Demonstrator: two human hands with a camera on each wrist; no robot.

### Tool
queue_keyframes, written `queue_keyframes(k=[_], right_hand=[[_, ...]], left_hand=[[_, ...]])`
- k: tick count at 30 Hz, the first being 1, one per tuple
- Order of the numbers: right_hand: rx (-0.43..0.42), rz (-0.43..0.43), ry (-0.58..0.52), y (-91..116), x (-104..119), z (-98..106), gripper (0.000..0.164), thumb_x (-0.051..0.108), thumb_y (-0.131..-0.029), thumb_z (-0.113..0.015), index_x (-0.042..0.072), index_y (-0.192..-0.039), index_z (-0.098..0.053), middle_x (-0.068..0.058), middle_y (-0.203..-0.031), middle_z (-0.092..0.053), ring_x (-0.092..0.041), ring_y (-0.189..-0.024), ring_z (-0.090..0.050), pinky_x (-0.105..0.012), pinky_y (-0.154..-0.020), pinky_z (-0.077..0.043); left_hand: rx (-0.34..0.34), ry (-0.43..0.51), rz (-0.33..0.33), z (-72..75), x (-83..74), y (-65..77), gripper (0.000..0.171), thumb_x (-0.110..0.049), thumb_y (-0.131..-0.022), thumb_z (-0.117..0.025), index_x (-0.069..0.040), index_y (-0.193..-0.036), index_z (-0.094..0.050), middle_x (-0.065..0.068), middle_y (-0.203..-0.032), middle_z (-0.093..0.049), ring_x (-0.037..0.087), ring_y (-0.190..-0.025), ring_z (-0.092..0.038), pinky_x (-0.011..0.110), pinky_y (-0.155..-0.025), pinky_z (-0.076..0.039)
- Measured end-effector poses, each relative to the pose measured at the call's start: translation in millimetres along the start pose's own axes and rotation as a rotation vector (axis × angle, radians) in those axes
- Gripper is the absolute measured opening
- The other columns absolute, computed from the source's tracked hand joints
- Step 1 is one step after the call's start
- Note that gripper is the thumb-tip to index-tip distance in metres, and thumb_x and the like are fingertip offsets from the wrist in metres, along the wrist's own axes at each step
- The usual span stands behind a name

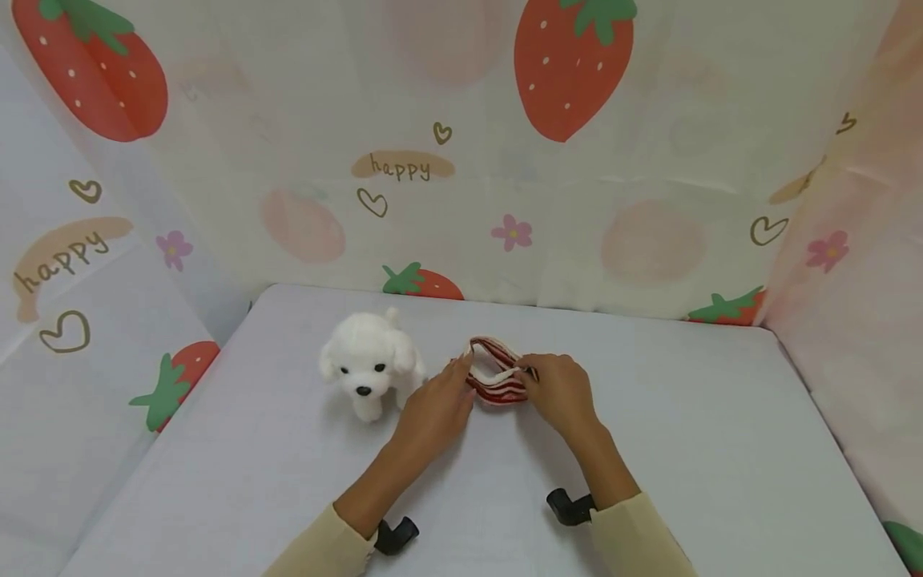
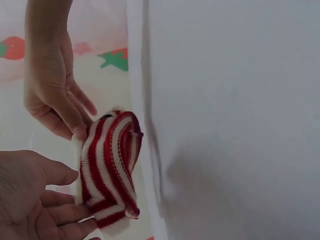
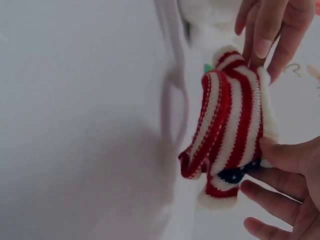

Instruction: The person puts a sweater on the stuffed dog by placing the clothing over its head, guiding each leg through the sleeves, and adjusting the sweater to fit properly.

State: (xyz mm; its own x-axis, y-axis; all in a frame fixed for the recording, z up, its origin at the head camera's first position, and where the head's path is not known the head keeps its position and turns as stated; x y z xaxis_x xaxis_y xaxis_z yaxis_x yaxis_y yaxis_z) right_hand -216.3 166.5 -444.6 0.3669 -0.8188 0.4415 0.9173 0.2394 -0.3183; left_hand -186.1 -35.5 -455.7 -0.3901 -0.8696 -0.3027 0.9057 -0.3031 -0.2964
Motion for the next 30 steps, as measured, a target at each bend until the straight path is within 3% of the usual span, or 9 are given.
queue_keyframes(k=[4,6,9,13,16,21,30], right_hand=[[-0.084,0.021,-0.027,5.7,9.1,12.1,0.023,0.015,-0.091,-0.077,0.003,-0.111,-0.078,-0.005,-0.069,-0.068,-0.015,-0.054,-0.045,-0.032,-0.049,-0.036],[-0.13,0.039,-0.033,8.1,14.4,18.7,0.024,0.014,-0.091,-0.077,0.003,-0.111,-0.078,-0.006,-0.067,-0.068,-0.019,-0.054,-0.051,-0.035,-0.05,-0.042],[-0.2,0.077,-0.022,10.8,21.3,26.9,0.024,0.012,-0.088,-0.079,0.002,-0.11,-0.078,-0.011,-0.077,-0.074,-0.027,-0.06,-0.063,-0.047,-0.063,-0.054],[-0.263,0.12,0.027,13.2,31.1,34.9,0.026,0.01,-0.087,-0.081,0.003,-0.112,-0.078,-0.016,-0.102,-0.076,-0.038,-0.081,-0.072,-0.057,-0.08,-0.056],[-0.303,0.159,0.07,14.7,41.3,39.9,0.027,0.009,-0.086,-0.081,0.004,-0.113,-0.078,-0.015,-0.111,-0.075,-0.042,-0.092,-0.072,-0.057,-0.085,-0.055],[-0.366,0.244,0.122,14.8,58.1,45.6,0.027,0.008,-0.085,-0.082,0.002,-0.111,-0.078,-0.015,-0.113,-0.074,-0.037,-0.092,-0.073,-0.054,-0.091,-0.054],[-0.412,0.354,0.07,12.0,89.1,55.1,0.03,0.008,-0.083,-0.084,0.001,-0.111,-0.078,-0.016,-0.114,-0.073,-0.032,-0.096,-0.074,-0.052,-0.093,-0.054]], left_hand=[[-0.019,0.008,-0.013,10.4,-3.9,4.2,0.057,-0.021,-0.101,-0.063,-0.004,-0.153,-0.043,0.014,-0.149,-0.052,0.028,-0.131,-0.056,0.043,-0.103,-0.049],[-0.037,0.004,-0.027,17.5,-6.6,6.9,0.059,-0.023,-0.101,-0.063,-0.004,-0.153,-0.042,0.014,-0.15,-0.051,0.028,-0.132,-0.055,0.043,-0.104,-0.048],[-0.07,0.004,-0.048,28.9,-10.3,12.2,0.059,-0.023,-0.101,-0.063,-0.005,-0.154,-0.042,0.013,-0.151,-0.05,0.027,-0.135,-0.053,0.042,-0.106,-0.046],[-0.111,0.002,-0.073,43.8,-14.1,21.2,0.06,-0.023,-0.101,-0.063,-0.006,-0.154,-0.041,0.011,-0.153,-0.048,0.023,-0.139,-0.048,0.041,-0.11,-0.042],[-0.127,-0.003,-0.081,53.3,-16.0,28.5,0.061,-0.023,-0.101,-0.063,-0.006,-0.155,-0.039,0.01,-0.155,-0.046,0.022,-0.142,-0.044,0.043,-0.112,-0.04],[-0.17,-0.022,-0.088,70.5,-17.2,38.5,0.062,-0.023,-0.101,-0.064,-0.006,-0.155,-0.039,0.009,-0.156,-0.045,0.022,-0.145,-0.041,0.046,-0.115,-0.036],[-0.279,-0.069,-0.088,105.7,-13.6,56.1,0.065,-0.022,-0.098,-0.068,-0.007,-0.155,-0.041,0.009,-0.152,-0.049,0.021,-0.142,-0.044,0.048,-0.114,-0.037]])
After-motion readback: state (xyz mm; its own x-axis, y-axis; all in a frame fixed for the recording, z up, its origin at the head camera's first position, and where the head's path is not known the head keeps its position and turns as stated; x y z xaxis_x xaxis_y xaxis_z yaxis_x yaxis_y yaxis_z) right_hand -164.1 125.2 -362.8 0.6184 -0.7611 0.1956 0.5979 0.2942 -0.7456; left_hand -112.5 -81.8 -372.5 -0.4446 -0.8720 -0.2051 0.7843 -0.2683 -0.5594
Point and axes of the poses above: each hand's wrist, its own y-axis away from the middle knuckle, its own z-axis out of the back of the hand, x = y × z, the point moved 1 cm from there along -y, towards the middle knuckle
